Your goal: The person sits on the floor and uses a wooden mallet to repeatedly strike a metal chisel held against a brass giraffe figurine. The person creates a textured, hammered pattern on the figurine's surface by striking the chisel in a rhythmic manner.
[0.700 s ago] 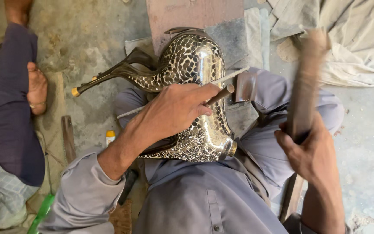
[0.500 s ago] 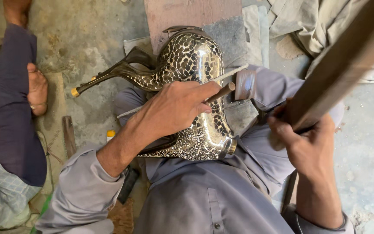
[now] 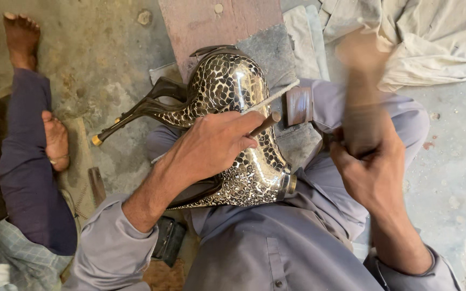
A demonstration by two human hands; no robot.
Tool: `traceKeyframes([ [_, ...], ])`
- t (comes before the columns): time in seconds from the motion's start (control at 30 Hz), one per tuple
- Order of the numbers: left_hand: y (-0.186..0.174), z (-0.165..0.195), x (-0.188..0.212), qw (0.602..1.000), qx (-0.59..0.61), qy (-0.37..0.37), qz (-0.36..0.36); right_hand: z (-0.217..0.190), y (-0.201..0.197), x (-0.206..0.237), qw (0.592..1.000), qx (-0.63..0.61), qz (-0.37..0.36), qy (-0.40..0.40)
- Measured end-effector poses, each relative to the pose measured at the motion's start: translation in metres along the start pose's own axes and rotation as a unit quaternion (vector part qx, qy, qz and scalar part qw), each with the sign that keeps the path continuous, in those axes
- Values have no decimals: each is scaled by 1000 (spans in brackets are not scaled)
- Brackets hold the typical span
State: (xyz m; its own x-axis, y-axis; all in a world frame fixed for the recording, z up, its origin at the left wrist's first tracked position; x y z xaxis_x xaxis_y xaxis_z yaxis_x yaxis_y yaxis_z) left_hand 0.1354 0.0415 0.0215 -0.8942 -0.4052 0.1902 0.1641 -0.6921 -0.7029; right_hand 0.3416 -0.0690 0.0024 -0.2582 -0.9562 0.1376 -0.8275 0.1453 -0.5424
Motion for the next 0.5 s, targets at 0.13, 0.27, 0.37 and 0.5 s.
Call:
traceKeyframes([
  [0.13, 2, 7, -6, 1000, 3, 24, -2, -27, -7, 7, 953, 277, 38, -116],
  [0.27, 8, 8, -8, 1000, 2, 9, -9, 6, -7, 9, 1000, -20, -18, -2],
  [0.37, 9, 11, -9, 1000, 7, 21, 0, 4, -9, 13, 996, 90, -20, -13],
  [0.5, 15, 12, -12, 1000, 12, 16, -16, 10, -14, 24, 999, 39, -19, -7],
])
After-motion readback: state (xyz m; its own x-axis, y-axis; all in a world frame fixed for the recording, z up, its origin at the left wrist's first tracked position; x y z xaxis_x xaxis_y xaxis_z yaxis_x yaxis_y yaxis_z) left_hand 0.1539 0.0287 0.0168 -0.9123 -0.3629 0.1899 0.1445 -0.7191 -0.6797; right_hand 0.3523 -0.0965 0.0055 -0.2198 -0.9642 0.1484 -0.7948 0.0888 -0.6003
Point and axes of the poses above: each hand's wrist, its own x-axis away from the middle knuckle, its own y-axis out of the palm, z = x × y, the point moved 8 cm from there along -x, towards the middle knuckle, and after that the axes turned 13 degrees about -z, right-handed, at the moved point
